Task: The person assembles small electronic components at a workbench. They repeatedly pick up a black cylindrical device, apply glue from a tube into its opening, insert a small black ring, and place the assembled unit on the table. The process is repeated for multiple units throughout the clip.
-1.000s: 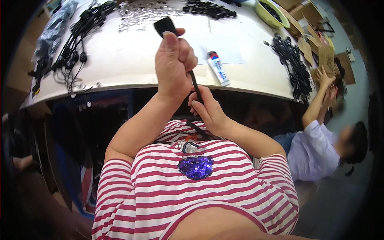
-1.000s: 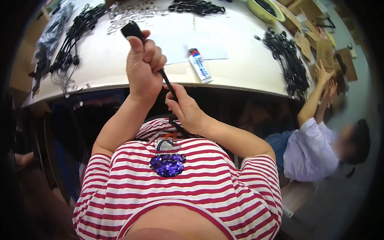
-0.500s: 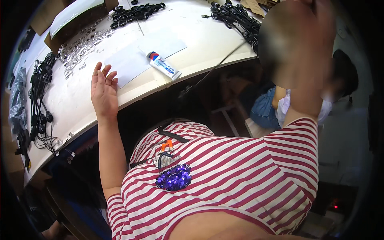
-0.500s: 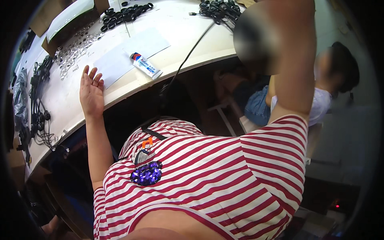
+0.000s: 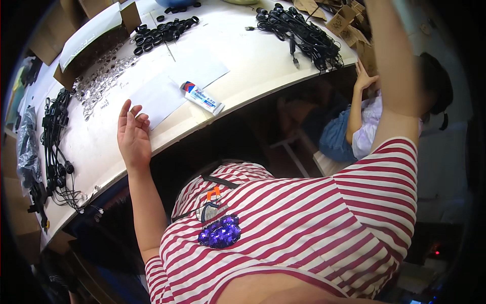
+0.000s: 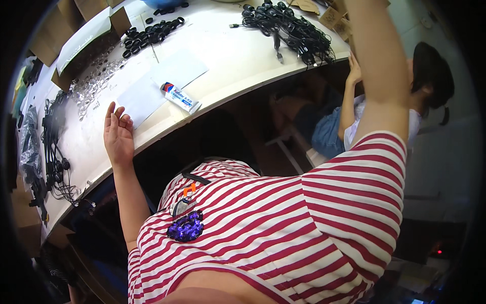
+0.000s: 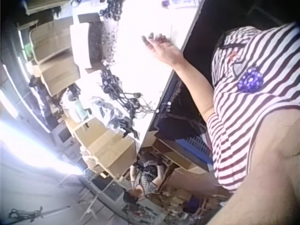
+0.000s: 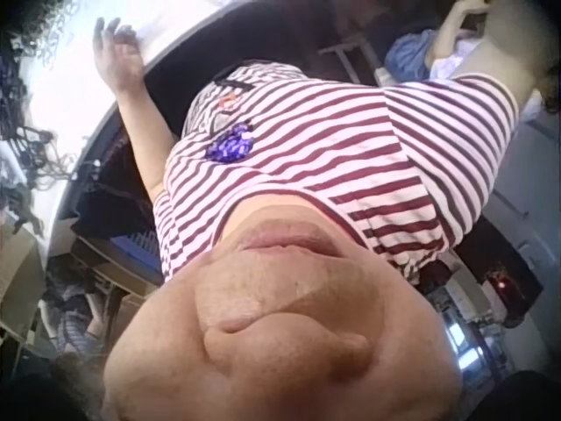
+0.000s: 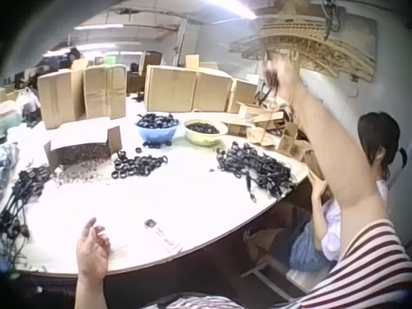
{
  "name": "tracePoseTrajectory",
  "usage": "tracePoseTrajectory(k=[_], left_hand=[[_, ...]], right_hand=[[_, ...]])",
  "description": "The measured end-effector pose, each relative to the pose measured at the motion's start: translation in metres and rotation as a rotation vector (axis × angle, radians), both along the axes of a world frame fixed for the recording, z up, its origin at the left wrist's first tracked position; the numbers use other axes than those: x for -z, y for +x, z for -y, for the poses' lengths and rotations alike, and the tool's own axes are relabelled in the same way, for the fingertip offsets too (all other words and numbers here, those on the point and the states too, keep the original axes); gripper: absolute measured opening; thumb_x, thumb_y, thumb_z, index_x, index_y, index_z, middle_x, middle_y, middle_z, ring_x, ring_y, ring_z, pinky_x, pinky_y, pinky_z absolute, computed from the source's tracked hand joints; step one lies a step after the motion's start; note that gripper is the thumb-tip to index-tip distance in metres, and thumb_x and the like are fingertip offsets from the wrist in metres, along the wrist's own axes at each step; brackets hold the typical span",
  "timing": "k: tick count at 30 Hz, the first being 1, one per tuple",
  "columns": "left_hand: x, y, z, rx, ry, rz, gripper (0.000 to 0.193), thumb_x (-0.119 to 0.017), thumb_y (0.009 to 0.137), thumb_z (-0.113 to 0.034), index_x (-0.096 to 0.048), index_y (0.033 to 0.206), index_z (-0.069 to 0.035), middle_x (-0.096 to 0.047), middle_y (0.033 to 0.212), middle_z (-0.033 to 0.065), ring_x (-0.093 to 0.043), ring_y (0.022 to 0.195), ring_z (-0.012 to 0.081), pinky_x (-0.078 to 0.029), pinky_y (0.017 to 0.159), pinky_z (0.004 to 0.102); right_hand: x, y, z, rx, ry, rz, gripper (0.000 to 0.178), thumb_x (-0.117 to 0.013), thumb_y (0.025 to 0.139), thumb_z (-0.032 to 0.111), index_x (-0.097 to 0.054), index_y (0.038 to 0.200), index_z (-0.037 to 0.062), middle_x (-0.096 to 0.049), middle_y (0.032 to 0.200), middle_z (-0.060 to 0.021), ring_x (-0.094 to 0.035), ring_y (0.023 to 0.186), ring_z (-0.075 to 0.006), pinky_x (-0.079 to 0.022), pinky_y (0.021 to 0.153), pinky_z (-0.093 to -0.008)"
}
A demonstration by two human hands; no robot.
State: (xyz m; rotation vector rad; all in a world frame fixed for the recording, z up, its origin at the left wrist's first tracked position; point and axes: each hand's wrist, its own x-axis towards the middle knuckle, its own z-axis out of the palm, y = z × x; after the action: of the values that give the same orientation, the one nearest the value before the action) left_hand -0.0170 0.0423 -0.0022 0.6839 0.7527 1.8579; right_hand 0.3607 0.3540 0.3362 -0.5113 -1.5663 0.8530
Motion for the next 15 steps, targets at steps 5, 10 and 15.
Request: tracePoseTrajectory(k=[5, 10, 15], left_hand=[[0.002, -0.003, 0.005, -0.019, 0.000, 0.009, 0.034, -0.045, 0.092, -0.013, -0.042, 0.124, -0.004, -0.055, 0.100, 0.0061, -0.054, 0.080, 0.0103, -0.044, 0.074, 0.0210], [0.002, 0.003, 0.000, 0.000, -0.032, 0.002, 0.031, -0.046, 0.091, -0.010, -0.044, 0.121, -0.003, -0.054, 0.098, 0.0063, -0.053, 0.079, 0.0096, -0.044, 0.072, 0.0197], [-0.005, 0.004, 0.005, -0.014, -0.063, -0.038, 0.029, -0.046, 0.091, -0.009, -0.046, 0.119, -0.001, -0.053, 0.095, 0.0063, -0.053, 0.078, 0.0100, -0.043, 0.073, 0.0204]], right_hand=[[0.204, 0.041, -0.034, 0.617, 0.306, 0.700, 0.030, -0.050, 0.081, 0.018, -0.060, 0.105, 0.0031, -0.060, 0.078, -0.0133, -0.058, 0.065, -0.0184, -0.046, 0.061, -0.0296], [0.291, 0.073, 0.001, 0.788, -0.046, 1.224, 0.039, -0.047, 0.079, 0.020, -0.056, 0.116, 0.0167, -0.058, 0.108, -0.0174, -0.053, 0.102, -0.0328, -0.040, 0.089, -0.0393], [0.269, -0.015, 0.029, 0.533, 0.287, 0.983, 0.036, -0.058, 0.078, 0.020, -0.058, 0.110, 0.0047, -0.058, 0.104, -0.0171, -0.053, 0.099, -0.0315, -0.040, 0.087, -0.0374]])
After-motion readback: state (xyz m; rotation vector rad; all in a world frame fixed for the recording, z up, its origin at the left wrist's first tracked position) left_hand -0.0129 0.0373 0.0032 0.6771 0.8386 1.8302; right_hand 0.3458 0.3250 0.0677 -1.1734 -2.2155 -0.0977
